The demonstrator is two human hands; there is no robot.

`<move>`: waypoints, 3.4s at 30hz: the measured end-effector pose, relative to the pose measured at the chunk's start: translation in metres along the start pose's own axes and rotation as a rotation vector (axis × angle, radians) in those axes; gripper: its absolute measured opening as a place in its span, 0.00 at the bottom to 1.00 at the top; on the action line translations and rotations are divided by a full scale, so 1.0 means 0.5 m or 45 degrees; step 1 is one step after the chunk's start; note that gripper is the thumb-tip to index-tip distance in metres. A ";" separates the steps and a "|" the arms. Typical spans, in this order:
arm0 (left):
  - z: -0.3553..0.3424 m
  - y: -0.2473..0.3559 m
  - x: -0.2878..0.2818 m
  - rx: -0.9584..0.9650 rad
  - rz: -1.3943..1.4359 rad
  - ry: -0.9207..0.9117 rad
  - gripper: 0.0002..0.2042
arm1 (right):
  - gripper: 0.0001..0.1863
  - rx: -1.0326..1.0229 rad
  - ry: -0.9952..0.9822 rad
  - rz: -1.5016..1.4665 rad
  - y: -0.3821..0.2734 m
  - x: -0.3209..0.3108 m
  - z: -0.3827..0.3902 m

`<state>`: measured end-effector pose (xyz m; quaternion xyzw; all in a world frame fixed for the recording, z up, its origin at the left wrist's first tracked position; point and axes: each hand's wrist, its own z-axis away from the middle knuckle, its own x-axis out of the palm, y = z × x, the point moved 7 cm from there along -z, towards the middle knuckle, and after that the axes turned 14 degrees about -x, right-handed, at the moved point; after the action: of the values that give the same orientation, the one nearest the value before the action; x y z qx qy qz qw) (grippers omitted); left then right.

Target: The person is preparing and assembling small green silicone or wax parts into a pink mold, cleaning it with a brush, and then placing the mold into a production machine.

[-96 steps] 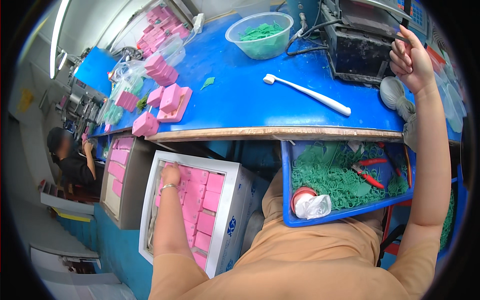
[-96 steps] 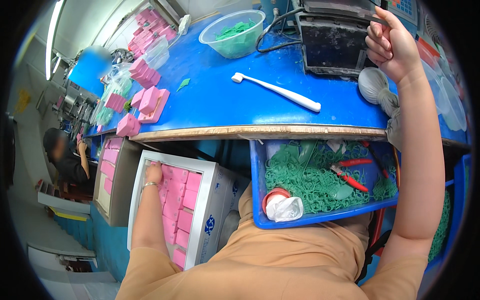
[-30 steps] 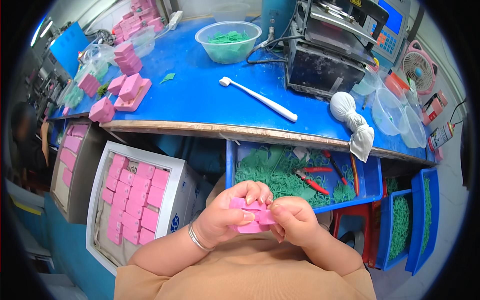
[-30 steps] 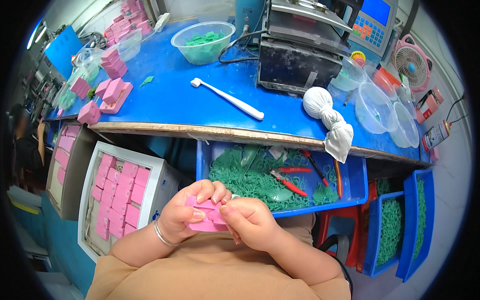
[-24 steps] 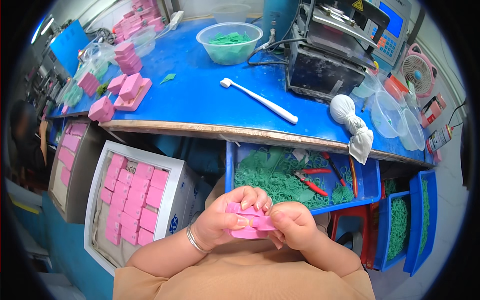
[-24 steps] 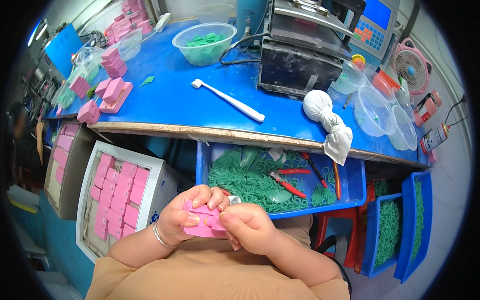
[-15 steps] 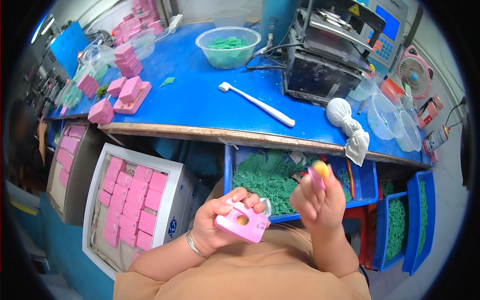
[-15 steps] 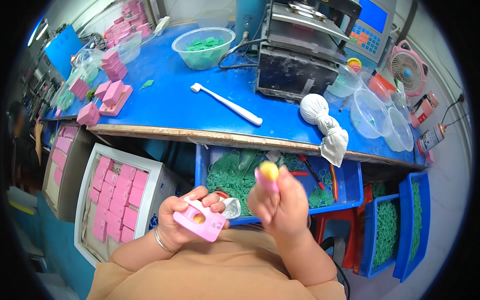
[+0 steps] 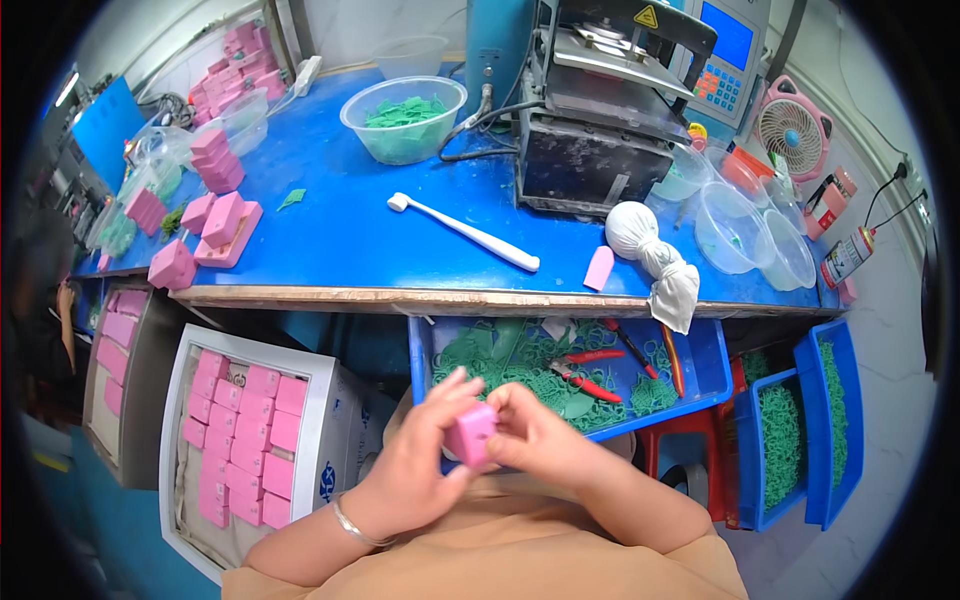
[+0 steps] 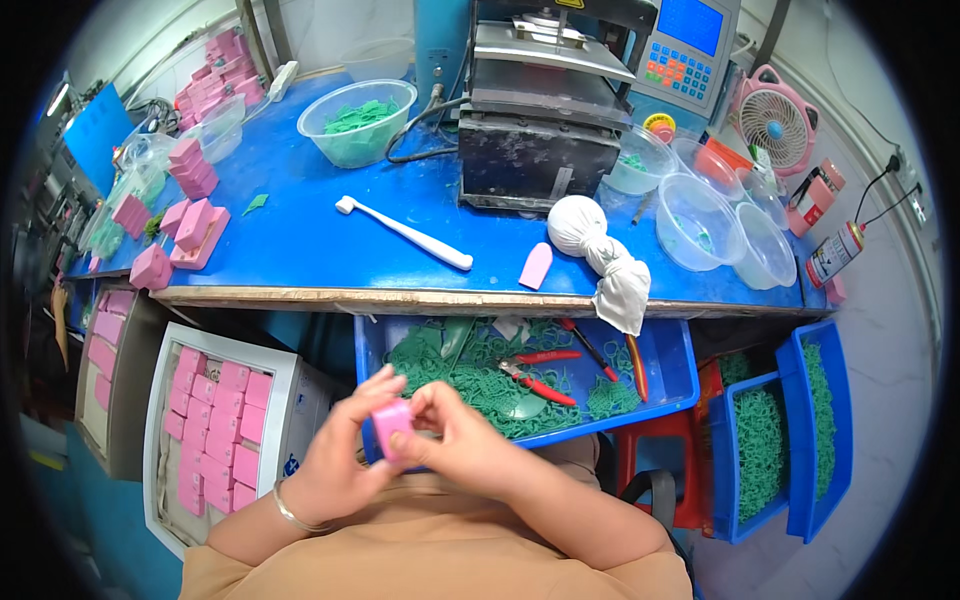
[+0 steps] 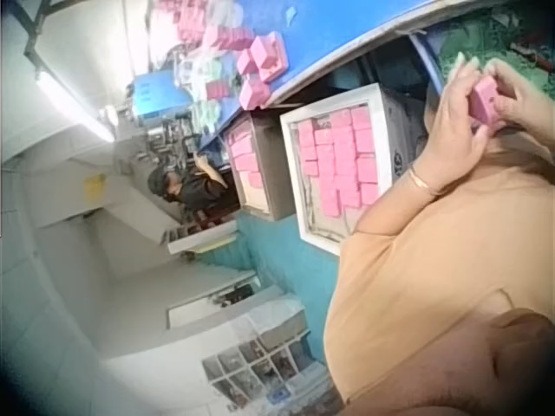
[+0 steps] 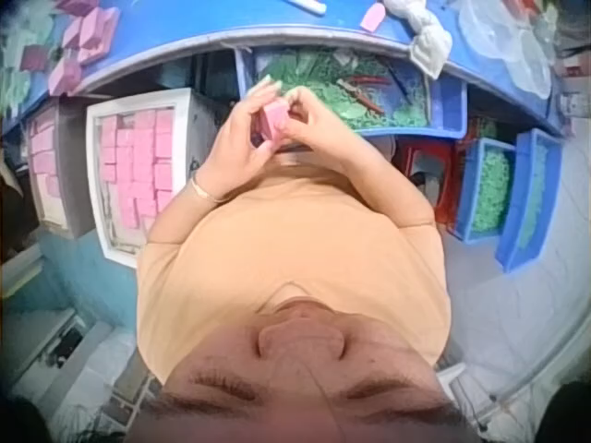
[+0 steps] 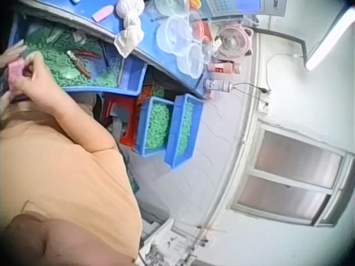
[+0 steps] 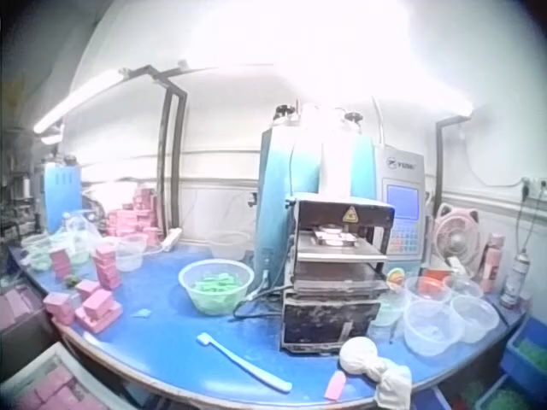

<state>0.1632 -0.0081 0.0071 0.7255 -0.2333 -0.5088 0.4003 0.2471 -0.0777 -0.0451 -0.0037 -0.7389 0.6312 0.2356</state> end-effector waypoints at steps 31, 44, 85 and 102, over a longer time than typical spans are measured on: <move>-0.009 -0.111 0.056 -0.844 1.662 -0.003 0.25 | 0.18 -0.538 -0.147 0.682 -0.093 0.041 0.019; 0.005 -0.120 0.053 -0.685 1.348 0.115 0.26 | 0.15 -0.495 -0.120 0.789 -0.069 0.018 0.003; -0.011 -0.091 0.044 -0.487 0.545 0.013 0.23 | 0.09 -1.039 -0.104 1.466 -0.151 0.078 0.030; -0.011 -0.083 0.052 -0.624 1.021 -0.082 0.29 | 0.06 -0.865 -0.166 1.255 -0.106 0.046 0.008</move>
<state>0.1749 -0.0017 -0.0404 0.4461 -0.3804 -0.3762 0.7174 0.2408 -0.0852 0.0120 -0.3823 -0.8234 0.3936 -0.1448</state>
